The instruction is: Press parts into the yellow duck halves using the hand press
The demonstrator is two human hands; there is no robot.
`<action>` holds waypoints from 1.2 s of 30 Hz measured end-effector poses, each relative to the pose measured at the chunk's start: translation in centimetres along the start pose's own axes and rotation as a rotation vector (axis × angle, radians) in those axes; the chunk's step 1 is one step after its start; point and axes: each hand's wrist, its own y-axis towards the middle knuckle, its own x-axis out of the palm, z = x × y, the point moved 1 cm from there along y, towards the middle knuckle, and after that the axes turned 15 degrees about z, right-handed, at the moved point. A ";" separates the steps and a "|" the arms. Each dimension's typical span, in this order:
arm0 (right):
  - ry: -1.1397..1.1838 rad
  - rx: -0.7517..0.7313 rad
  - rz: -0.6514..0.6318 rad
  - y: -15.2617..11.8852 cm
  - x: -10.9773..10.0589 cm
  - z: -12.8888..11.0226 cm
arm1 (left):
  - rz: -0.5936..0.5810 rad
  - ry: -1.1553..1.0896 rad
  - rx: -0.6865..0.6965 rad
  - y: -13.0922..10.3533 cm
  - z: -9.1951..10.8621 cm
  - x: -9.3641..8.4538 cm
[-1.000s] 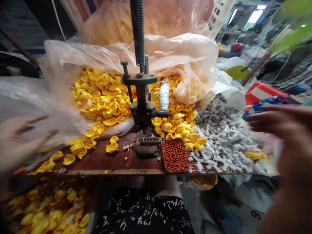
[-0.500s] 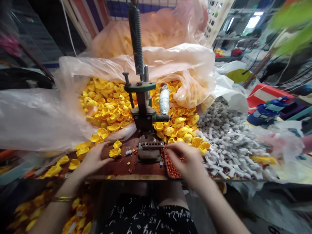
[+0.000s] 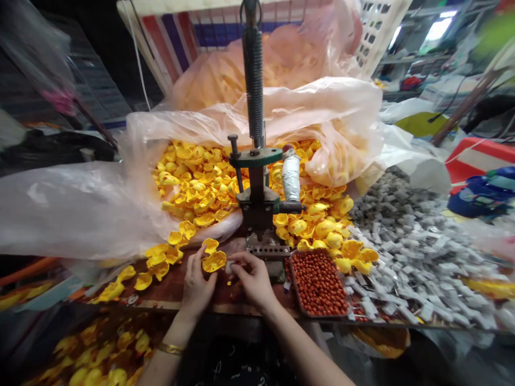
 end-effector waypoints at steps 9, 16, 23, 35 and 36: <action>0.506 0.372 0.285 -2.7 -1.2 0.7 | 0.053 -0.196 0.180 -1.8 3.9 1.8; 0.575 0.384 0.318 -3.4 -1.4 0.8 | 0.139 -0.168 0.281 -2.2 4.9 1.8; 0.560 0.342 0.356 -3.9 -1.6 0.1 | 0.175 -0.195 0.318 -2.1 5.4 1.6; -0.286 -0.248 0.258 -2.1 -5.1 -1.5 | 0.037 -0.234 0.332 -1.5 4.8 1.4; -0.505 -0.327 0.241 -1.4 -6.6 -2.0 | 0.014 -0.238 0.287 -1.3 4.4 1.4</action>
